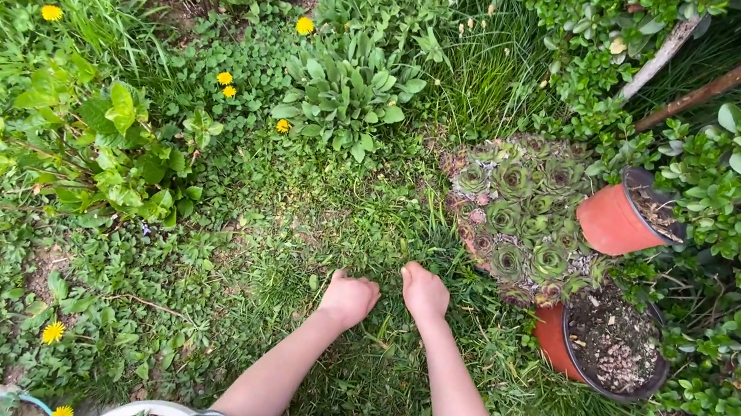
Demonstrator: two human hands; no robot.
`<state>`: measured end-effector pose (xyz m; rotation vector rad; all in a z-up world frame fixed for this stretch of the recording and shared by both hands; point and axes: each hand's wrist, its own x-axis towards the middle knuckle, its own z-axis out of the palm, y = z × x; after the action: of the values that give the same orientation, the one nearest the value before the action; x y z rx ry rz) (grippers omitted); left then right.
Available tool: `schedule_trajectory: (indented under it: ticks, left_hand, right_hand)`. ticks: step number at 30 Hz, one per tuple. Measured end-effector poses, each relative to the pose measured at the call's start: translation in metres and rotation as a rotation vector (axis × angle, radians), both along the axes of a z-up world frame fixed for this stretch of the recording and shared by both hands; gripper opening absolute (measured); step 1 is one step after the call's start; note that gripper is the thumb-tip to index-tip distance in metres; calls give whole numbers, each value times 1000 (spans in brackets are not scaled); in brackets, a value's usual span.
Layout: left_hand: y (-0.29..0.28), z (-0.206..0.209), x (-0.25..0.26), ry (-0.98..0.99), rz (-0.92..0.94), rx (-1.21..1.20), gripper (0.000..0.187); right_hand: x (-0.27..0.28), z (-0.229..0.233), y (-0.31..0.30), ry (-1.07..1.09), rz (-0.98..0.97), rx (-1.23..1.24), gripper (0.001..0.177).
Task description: The person pulls weeds from a garden bed by hand, gathering them into a small pile. The hands repeatedly reach into the grass and foliage to remove unwanted plants.
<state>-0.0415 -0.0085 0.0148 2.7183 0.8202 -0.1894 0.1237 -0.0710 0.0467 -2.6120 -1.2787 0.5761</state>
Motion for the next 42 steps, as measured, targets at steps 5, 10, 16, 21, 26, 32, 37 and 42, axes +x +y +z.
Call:
schedule_trajectory:
  ticks: [5, 10, 16, 21, 26, 32, 37, 42]
  left_hand:
    - [3, 16, 5, 9, 86, -62, 27]
    - [-2, 51, 17, 36, 141, -72, 34]
    - [4, 44, 44, 58, 261, 71, 38]
    - [4, 41, 30, 151, 168, 142, 28]
    - [-2, 63, 25, 226, -23, 24, 27]
    - [-17, 27, -7, 129, -13, 65, 27]
    - [-5, 48, -1, 113, 81, 146, 37]
    - [1, 39, 21, 160, 106, 234, 51]
  right_hand:
    - [-14, 38, -17, -24, 59, -65, 36]
    - [-48, 39, -65, 166, 34, -2, 40]
    - [-53, 60, -94, 168, 26, 30, 59]
    - [-49, 92, -68, 35, 114, 49, 35]
    - [-33, 52, -31, -76, 262, -9, 39]
    - [-34, 16, -12, -141, 362, 57, 23]
    - [-41, 43, -31, -104, 374, -5, 27]
    - [-70, 50, -73, 199, 313, 50, 29]
